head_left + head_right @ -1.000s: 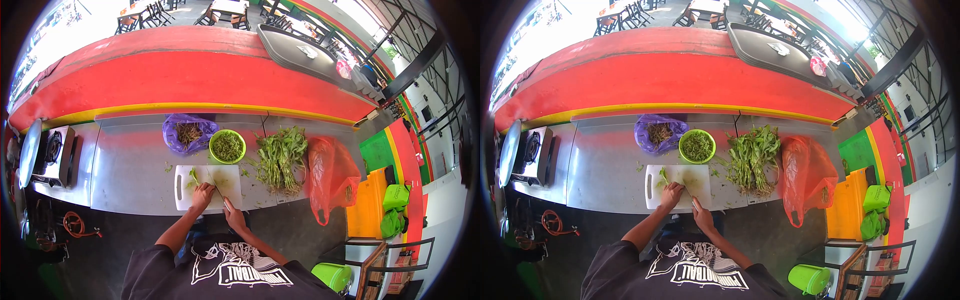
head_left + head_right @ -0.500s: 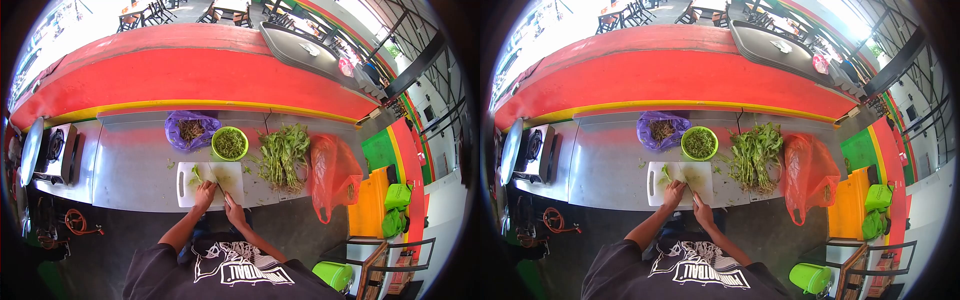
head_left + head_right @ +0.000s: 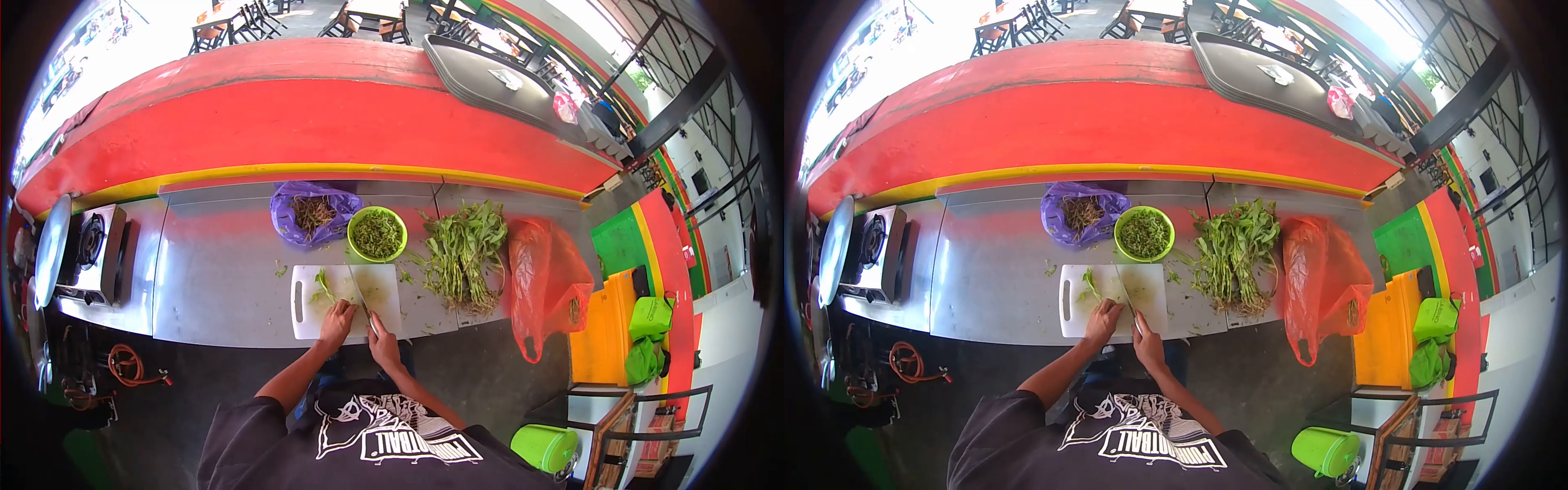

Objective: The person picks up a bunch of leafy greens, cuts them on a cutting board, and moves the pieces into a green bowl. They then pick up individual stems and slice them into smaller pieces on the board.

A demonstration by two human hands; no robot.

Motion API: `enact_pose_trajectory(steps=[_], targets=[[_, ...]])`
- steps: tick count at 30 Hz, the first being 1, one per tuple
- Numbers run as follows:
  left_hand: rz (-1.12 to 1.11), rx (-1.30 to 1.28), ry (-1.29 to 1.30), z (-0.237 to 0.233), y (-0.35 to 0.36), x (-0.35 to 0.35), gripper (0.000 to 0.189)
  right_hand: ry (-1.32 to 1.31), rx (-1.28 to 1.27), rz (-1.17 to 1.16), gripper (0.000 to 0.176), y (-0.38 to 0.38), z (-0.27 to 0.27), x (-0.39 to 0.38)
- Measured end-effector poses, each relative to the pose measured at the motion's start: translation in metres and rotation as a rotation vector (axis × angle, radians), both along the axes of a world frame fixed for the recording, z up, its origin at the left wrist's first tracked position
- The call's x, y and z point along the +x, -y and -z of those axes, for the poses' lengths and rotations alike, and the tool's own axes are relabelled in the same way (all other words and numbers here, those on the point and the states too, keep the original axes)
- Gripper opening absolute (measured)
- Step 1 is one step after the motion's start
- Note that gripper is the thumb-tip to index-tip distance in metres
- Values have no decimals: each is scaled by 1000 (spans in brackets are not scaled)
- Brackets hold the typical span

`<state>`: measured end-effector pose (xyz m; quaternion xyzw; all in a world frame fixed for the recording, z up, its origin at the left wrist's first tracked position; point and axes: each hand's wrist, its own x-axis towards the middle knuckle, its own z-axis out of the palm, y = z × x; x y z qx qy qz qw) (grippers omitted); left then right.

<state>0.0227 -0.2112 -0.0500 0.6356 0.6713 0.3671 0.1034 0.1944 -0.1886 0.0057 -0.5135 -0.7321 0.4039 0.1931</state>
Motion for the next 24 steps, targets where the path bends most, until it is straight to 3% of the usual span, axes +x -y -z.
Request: enact_pose_trajectory(steps=[5,8,13,24], targets=[[-68,-50,48,2,-10,1,23,4,-21,-50,45,4,2,9],[-34,0,1,3,-11,2,23,-26,126,-35,45,5,13,8],[11,22,8,10,-10,-1,22,101,-10,-36,45,-11,-1,-2],[-88,-19,-9,-2,-8,2,22,-40,34,-28,44,-6,6,3]])
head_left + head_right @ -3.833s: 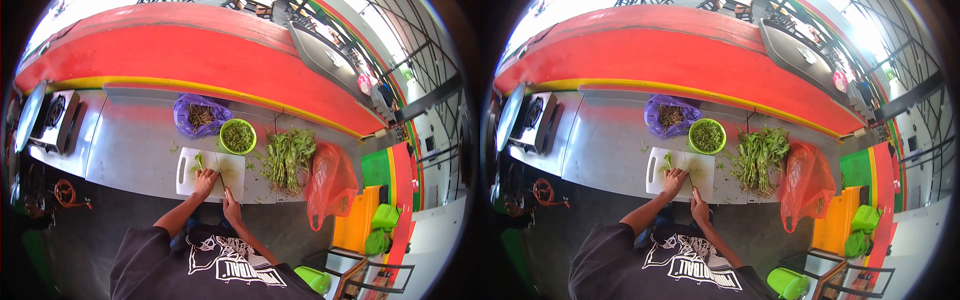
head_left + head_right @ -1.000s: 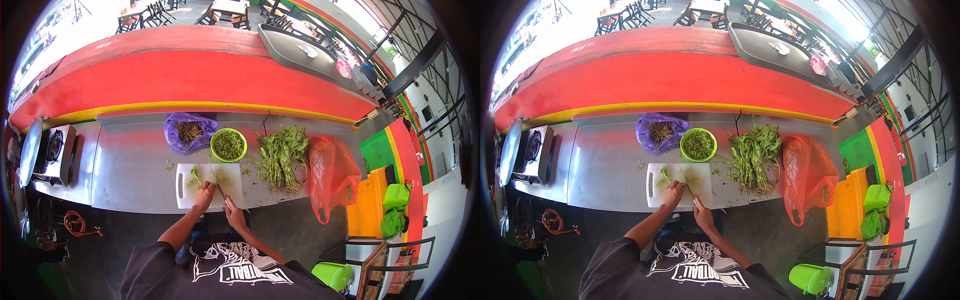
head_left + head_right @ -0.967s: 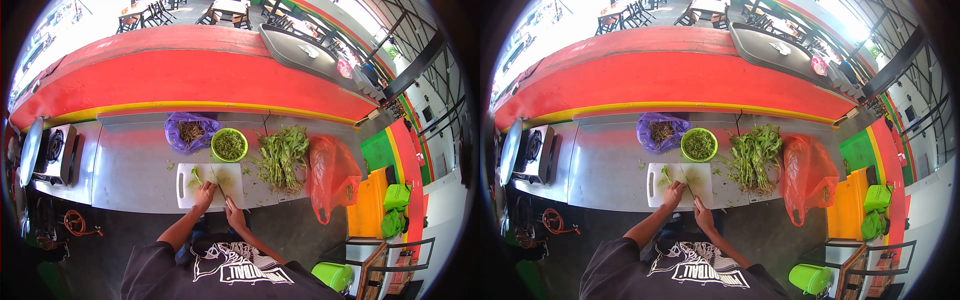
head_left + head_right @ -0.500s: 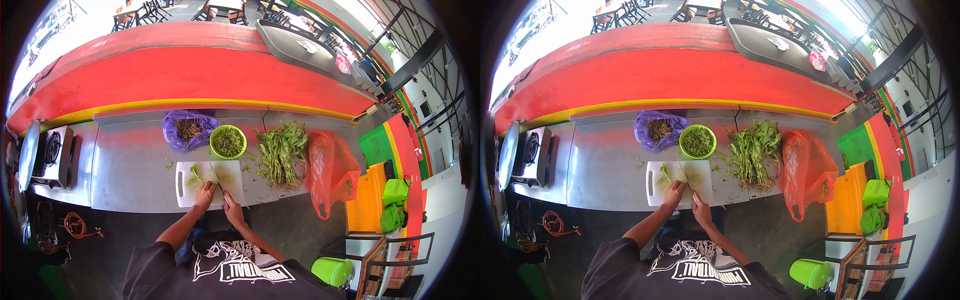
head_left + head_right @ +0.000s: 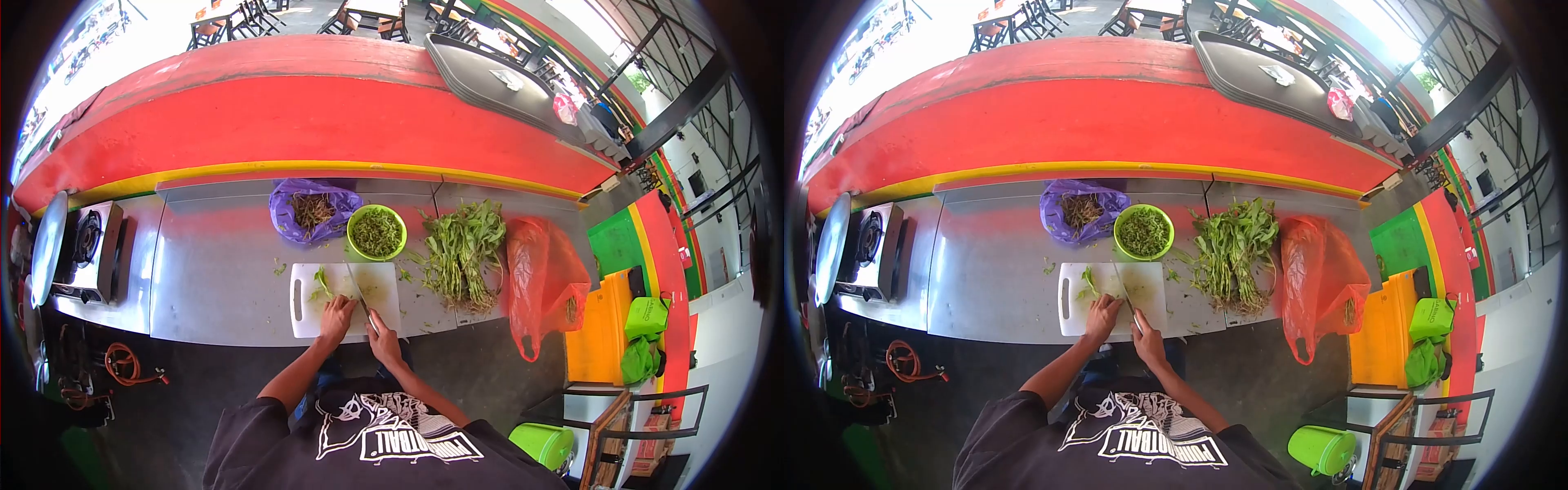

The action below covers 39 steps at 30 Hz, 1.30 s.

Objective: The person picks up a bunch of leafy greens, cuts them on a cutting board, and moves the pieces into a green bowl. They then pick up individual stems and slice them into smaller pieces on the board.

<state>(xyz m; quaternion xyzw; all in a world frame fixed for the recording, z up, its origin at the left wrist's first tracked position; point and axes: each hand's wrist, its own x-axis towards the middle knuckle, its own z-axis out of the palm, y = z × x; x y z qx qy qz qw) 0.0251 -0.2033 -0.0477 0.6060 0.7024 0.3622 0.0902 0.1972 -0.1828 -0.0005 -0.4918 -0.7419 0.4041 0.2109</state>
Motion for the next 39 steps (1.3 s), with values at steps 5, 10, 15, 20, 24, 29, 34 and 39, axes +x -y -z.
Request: enact_pose_trajectory(steps=[5,10,15,20,24,29,34,39], targets=[[-27,-12,-33,8,-5,-1,21,50,-26,-7,44,7,1,2],[6,-2,-102,0,-3,-6,15,127,-136,24,45,-2,-12,-14],[-46,31,-80,3,-7,-5,15,38,-19,6,44,10,-3,-2],[-69,37,-119,-2,0,1,16,31,30,-3,44,3,4,-3],[-66,48,-138,1,-5,-3,18,41,-26,45,43,2,-5,-2],[-59,27,-128,-5,-7,-1,19,35,194,-18,44,7,4,11],[-40,14,-116,-3,-7,-3,16,299,-74,-21,46,-10,-13,-8],[-58,9,-156,-1,-10,-6,14,177,1,-21,46,-6,-2,-5]])
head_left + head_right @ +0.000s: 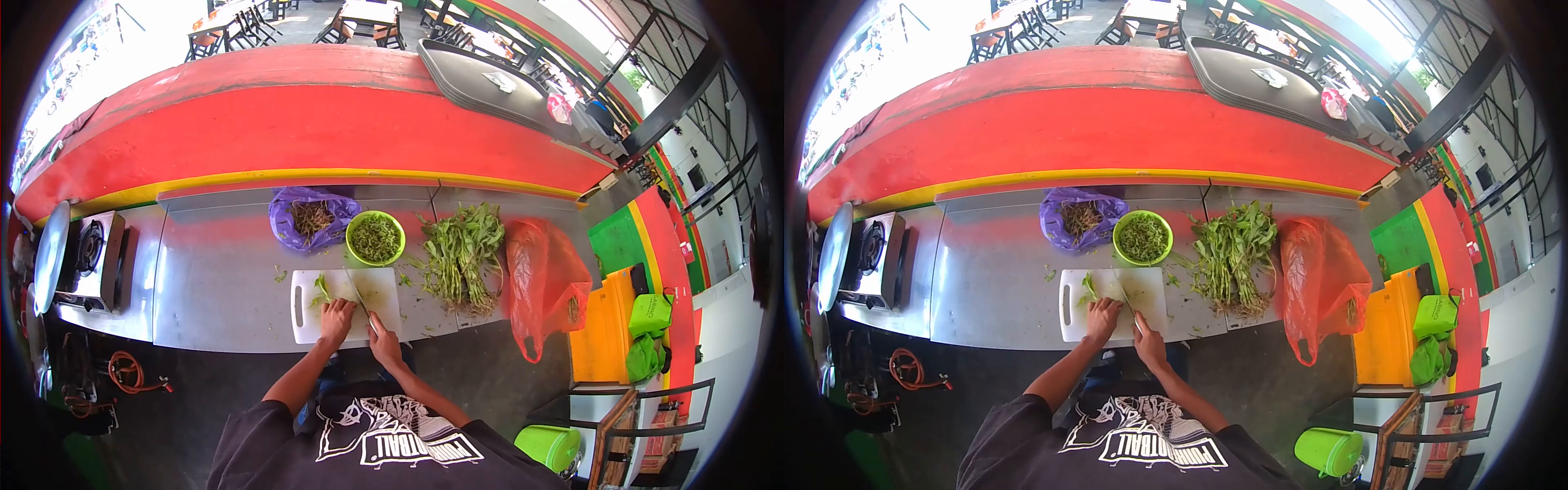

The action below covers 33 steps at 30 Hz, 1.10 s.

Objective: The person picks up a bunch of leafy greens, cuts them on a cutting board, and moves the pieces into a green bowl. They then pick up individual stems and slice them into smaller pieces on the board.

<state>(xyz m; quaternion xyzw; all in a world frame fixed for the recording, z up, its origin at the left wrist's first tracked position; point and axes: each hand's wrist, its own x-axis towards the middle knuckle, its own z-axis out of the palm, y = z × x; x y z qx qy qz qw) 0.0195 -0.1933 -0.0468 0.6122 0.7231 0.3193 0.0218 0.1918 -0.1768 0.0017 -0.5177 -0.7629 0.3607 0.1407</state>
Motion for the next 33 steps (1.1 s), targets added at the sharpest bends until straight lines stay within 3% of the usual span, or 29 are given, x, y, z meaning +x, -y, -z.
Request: enact_pose_trajectory(steps=[4,17,19,26,28,33], targets=[[-46,11,21,1,-5,-4,13,-186,95,2,46,19,2,9],[30,-6,25,-7,-6,-8,14,-37,66,42,45,14,6,-3],[40,-2,16,-8,-5,-9,13,146,-66,29,44,4,-7,-12],[39,13,140,0,-7,-11,14,-29,39,48,45,18,12,5],[59,26,139,1,-6,-10,15,-138,206,45,45,26,16,8],[79,-3,108,1,-4,-10,19,3,50,50,47,19,2,2]])
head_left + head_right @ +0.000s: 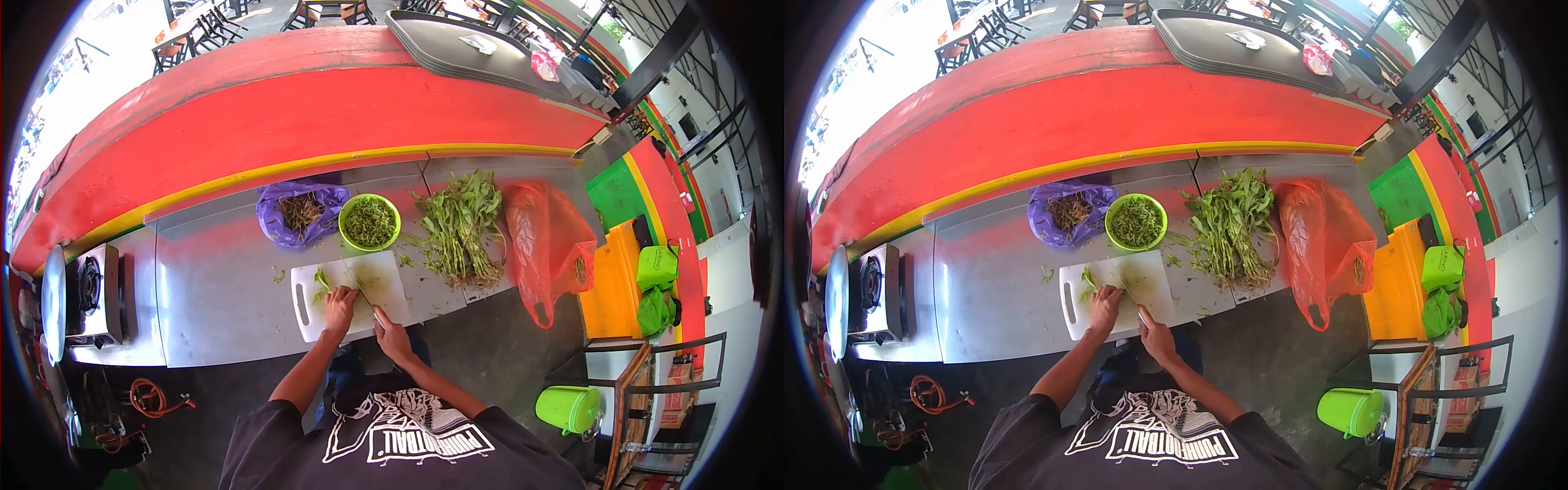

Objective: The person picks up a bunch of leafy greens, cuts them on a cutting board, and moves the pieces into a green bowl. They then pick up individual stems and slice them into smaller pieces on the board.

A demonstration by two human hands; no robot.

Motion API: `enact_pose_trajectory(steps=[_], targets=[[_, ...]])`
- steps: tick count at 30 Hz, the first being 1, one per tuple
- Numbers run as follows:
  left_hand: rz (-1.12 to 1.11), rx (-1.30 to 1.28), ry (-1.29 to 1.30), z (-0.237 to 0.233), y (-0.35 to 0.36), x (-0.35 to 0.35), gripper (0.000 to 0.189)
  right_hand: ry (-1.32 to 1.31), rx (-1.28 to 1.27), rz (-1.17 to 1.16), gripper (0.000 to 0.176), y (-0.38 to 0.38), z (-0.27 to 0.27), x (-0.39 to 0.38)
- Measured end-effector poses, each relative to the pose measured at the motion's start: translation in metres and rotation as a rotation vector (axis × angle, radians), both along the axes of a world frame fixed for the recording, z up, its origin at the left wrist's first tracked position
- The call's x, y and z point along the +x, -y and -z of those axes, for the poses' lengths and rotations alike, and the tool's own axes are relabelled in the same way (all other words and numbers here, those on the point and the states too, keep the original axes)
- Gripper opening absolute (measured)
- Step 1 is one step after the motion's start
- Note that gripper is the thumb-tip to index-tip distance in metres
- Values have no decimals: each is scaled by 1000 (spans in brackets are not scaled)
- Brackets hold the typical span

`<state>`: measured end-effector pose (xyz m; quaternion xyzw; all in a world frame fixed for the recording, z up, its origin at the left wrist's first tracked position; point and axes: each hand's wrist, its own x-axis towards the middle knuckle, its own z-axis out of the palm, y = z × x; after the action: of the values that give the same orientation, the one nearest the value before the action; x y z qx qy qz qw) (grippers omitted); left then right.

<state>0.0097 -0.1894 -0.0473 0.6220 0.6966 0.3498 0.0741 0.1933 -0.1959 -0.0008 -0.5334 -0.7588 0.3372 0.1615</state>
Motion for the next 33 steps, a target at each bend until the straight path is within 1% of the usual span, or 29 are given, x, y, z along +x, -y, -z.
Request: enact_pose_trajectory(steps=[2,5,7,11,14,16,20,22,23,25,29,31,33], targets=[[7,1,-6,1,2,1,21,38,-47,5,47,-7,-5,-6],[6,7,-24,-1,2,-1,23,25,-23,-8,48,-15,-2,-14],[-8,23,-5,0,1,-1,22,-45,10,5,48,-12,1,-12],[-19,35,23,-3,-2,1,22,-31,35,-8,49,-6,5,-7],[-16,34,-31,0,0,0,23,-11,23,-1,49,-5,8,-8],[-6,8,-80,0,-2,-1,24,85,-17,-14,50,-14,5,-13],[13,49,-118,-2,-1,2,24,92,-37,13,49,-22,-3,-20],[7,-5,-68,-5,-1,3,23,-8,3,49,49,-19,3,-13],[3,-14,-66,-6,-2,4,23,-5,-5,45,49,-17,6,-7],[17,54,-41,-5,-5,4,21,-89,-45,64,48,-10,2,6],[28,41,0,-8,-3,2,20,-114,-1,50,48,8,-10,29],[0,60,27,-7,-1,2,21,-45,-153,70,48,15,-15,37],[-5,71,-2,-8,2,1,21,-75,-153,57,49,21,-18,43]])
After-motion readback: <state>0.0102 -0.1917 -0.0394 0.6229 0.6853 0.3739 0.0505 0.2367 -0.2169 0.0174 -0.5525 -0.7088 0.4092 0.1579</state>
